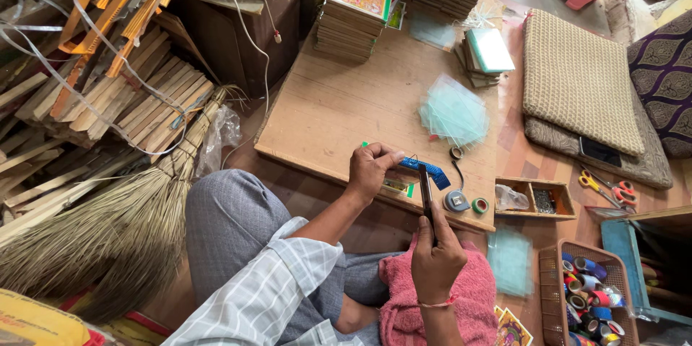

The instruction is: The person sits on the floor at a low table and applies blue tape around the edges of small printed picture cards, pressing the tape down and trimming it. They work on one card at a time, set finished cards aside, and pick up the next card from a stack.

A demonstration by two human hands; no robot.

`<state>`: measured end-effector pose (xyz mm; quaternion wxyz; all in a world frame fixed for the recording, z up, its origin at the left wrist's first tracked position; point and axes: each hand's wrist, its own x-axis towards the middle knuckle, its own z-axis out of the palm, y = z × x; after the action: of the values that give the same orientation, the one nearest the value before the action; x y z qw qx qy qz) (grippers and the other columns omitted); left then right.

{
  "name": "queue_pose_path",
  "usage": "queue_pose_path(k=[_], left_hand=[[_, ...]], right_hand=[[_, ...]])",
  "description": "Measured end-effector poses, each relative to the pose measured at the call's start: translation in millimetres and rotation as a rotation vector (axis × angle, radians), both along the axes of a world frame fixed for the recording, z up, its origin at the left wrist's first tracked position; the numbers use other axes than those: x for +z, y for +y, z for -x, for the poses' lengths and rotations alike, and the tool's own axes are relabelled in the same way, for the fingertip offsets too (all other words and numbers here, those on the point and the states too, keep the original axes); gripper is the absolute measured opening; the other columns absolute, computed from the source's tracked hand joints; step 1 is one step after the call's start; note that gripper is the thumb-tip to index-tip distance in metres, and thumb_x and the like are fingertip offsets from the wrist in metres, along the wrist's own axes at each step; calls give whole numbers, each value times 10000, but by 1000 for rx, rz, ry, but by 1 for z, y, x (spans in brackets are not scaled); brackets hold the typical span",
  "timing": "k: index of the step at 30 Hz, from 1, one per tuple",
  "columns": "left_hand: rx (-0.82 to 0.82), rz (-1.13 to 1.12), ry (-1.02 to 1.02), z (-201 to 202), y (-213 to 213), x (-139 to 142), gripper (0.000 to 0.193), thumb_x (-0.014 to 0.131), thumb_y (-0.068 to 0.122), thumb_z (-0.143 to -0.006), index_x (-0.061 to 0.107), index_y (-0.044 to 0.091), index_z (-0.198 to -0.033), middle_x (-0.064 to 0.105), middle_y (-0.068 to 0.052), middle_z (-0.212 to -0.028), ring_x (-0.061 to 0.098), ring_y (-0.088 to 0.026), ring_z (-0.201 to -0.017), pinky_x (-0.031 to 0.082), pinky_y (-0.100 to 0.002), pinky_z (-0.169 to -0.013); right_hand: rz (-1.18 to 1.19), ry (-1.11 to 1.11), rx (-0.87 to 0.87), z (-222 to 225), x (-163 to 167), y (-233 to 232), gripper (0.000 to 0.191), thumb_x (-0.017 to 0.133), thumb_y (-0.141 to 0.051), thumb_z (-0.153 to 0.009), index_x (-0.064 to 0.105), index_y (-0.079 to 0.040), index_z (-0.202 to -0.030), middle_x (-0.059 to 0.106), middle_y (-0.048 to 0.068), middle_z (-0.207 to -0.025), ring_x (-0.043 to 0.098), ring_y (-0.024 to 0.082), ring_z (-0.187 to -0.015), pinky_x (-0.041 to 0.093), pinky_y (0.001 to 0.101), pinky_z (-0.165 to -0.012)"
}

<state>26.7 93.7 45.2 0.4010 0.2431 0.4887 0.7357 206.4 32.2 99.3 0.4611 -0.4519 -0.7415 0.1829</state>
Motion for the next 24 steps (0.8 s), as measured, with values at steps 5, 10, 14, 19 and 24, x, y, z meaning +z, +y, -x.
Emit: queue_pose_path(k=[5,10,14,19,24], left_hand=[[-15,-7,-36,-1,-1,-1,152,758,135,-867,734,-8,-822,714,-31,-756,670,-91,-686,615,-282,-661],[-4,-9,13,-2,-1,-4,161,762,148,-867,733,-1,-813,712,-21,-748,660,-82,-687,591,-267,-665],[37,24,100,-3,-2,-4,175,776,167,-856,740,8,-793,712,-11,-727,638,-72,-682,548,-256,-662],[66,28,112,-6,-2,-1,191,787,177,-853,736,9,-781,701,-7,-709,602,-65,-668,511,-248,-642],[70,36,119,-7,-3,0,189,781,184,-852,736,15,-781,696,-1,-705,605,-61,-666,514,-244,-643]], right_hand=[[-1,-48,-11,1,4,-1,343,721,-39,-926,712,-24,-1269,752,211,-971,729,207,-735,549,330,-656],[-12,-99,-3,4,12,2,333,708,-49,-932,721,-36,-1265,741,214,-958,727,240,-731,551,347,-668],[-69,-99,26,8,19,7,313,698,-66,-955,712,-40,-1267,735,211,-1015,735,249,-800,559,351,-692],[-116,-108,-19,8,12,-8,334,706,-60,-946,717,-53,-1279,721,176,-900,686,243,-697,534,359,-647],[-89,-169,-5,9,3,-10,360,707,-36,-941,712,-54,-1300,674,166,-817,633,264,-638,517,378,-621]])
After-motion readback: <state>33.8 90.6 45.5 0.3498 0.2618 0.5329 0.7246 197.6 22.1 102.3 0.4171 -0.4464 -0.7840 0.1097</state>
